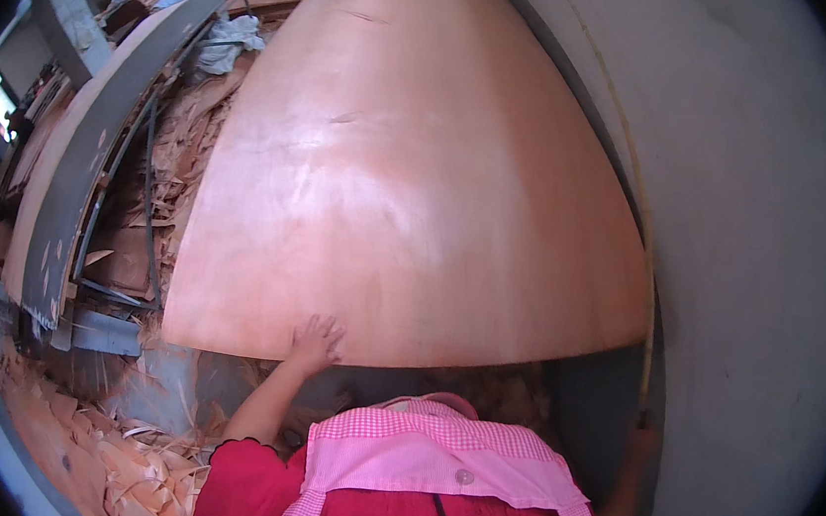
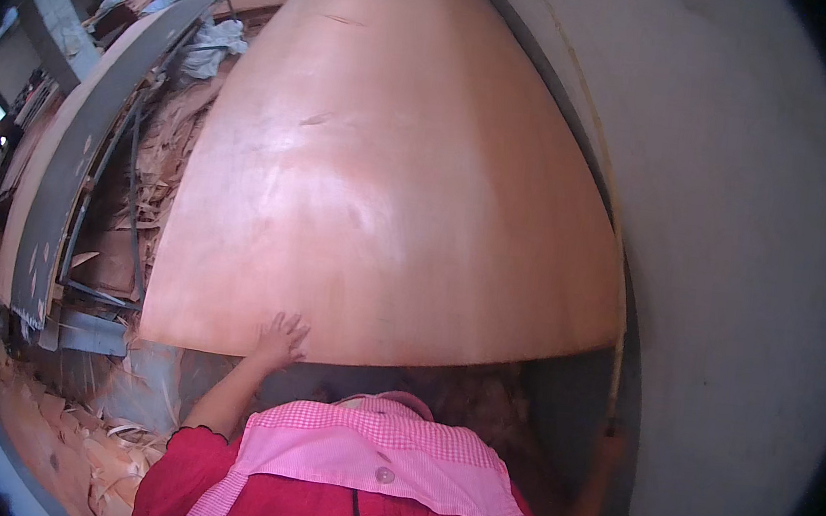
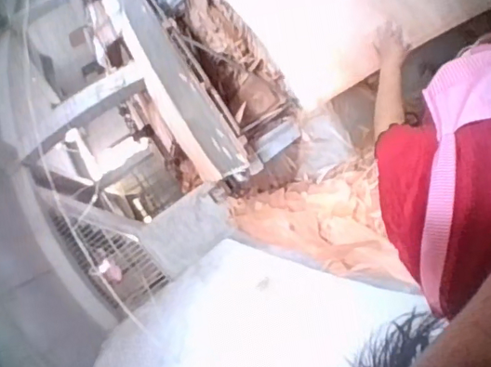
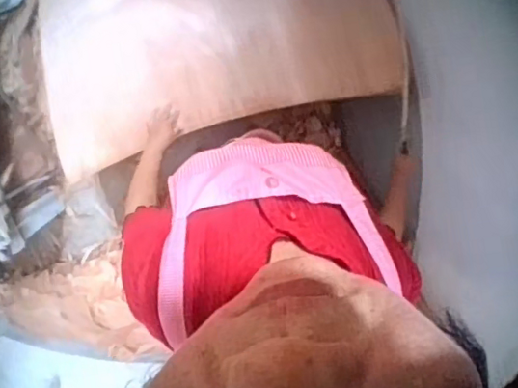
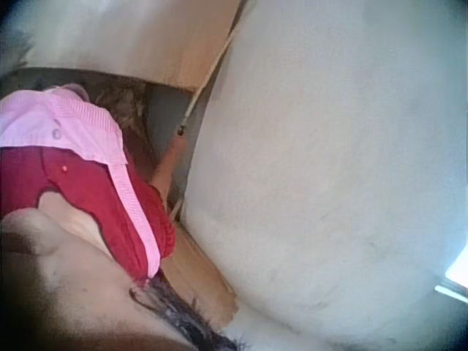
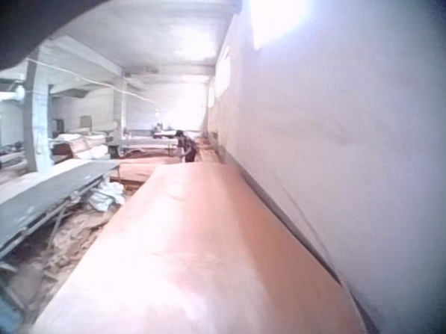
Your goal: The person prepares large sheets of wood veneer by marking them with a pencil, cutting them with a utility knife using a flexible guide, and clearing away waste strips into a large pile on the floor.
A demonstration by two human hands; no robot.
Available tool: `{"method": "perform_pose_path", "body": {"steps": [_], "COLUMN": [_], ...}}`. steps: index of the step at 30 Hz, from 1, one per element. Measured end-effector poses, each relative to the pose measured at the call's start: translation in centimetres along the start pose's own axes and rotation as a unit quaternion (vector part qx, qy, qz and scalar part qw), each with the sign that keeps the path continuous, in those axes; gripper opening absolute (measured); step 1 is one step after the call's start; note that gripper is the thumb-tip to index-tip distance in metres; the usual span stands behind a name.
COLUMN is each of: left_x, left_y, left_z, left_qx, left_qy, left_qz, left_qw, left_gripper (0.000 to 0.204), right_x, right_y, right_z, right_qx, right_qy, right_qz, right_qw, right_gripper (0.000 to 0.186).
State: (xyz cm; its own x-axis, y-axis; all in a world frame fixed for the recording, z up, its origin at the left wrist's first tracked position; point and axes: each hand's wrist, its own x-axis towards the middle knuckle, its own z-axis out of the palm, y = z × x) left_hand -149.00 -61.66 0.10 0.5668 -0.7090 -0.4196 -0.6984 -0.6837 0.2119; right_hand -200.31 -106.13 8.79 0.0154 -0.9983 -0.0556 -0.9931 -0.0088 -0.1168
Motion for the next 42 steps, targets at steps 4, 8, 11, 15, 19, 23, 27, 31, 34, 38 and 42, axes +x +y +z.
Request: {"method": "perform_pose_path", "body": {"steps": [4,8,11,15,19,23,27,31,34,38,42], "left_x": [2.1,-4.9,-16.7,-35.3,-49.6,-58.9,-62.5,-64.9,-66.8,-70.5,-73.6], "left_y": [-2.1,-6.3,-9.6,-16.3,-21.4,-27.2,-35.2,-43.8,-49.4,-60.3,-75.7], "left_z": [1.3,0.1,-6.8,-18.6,-26.9,-26.6,-25.4,-25.5,-27.7,-28.4,-25.8], "left_qx": [-0.124,-0.131,-0.379,-0.623,-0.48,-0.516,-0.574,-0.577,-0.579,-0.581,-0.476], "left_qy": [0.103,0.236,0.231,0.383,0.357,0.342,0.29,0.366,0.493,0.506,0.528], "left_qz": [0.052,0.063,0.144,0.308,0.633,0.633,0.598,0.56,0.508,0.493,0.491], "left_qw": [0.986,0.961,0.885,0.608,0.492,0.465,0.478,0.468,0.405,0.404,0.503], "left_gripper": [0.057,0.057,0.052,0.033,0.043,0.056,0.054,0.052,0.05,0.047,0.039], "right_x": [-6.2,-17.3,-26.4,-37.6,-50.4,-63.3,-75.1,-88.3,-98.8,-114.9,-129.1], "right_y": [-10.7,-26.4,-35.1,-45.5,-55.5,-65.5,-74.0,-84.3,-91.3,-98.2,-103.4], "right_z": [5.8,5.4,6.6,9.3,9.3,11.2,13.6,18.0,19.2,20.2,23.2], "right_qx": [0.291,0.527,0.565,0.53,0.508,0.471,0.444,0.438,0.429,0.395,0.423], "right_qy": [-0.029,-0.231,-0.31,-0.366,-0.431,-0.51,-0.582,-0.605,-0.615,-0.714,-0.726], "right_qz": [-0.108,-0.108,-0.122,-0.153,-0.188,-0.237,-0.241,-0.272,-0.29,-0.205,-0.183], "right_qw": [0.95,0.81,0.755,0.75,0.722,0.679,0.637,0.607,0.595,0.541,0.51], "right_gripper": [0.027,0.013,0.011,0.015,0.017,0.017,0.017,0.015,0.015,0.015,0.014]}}
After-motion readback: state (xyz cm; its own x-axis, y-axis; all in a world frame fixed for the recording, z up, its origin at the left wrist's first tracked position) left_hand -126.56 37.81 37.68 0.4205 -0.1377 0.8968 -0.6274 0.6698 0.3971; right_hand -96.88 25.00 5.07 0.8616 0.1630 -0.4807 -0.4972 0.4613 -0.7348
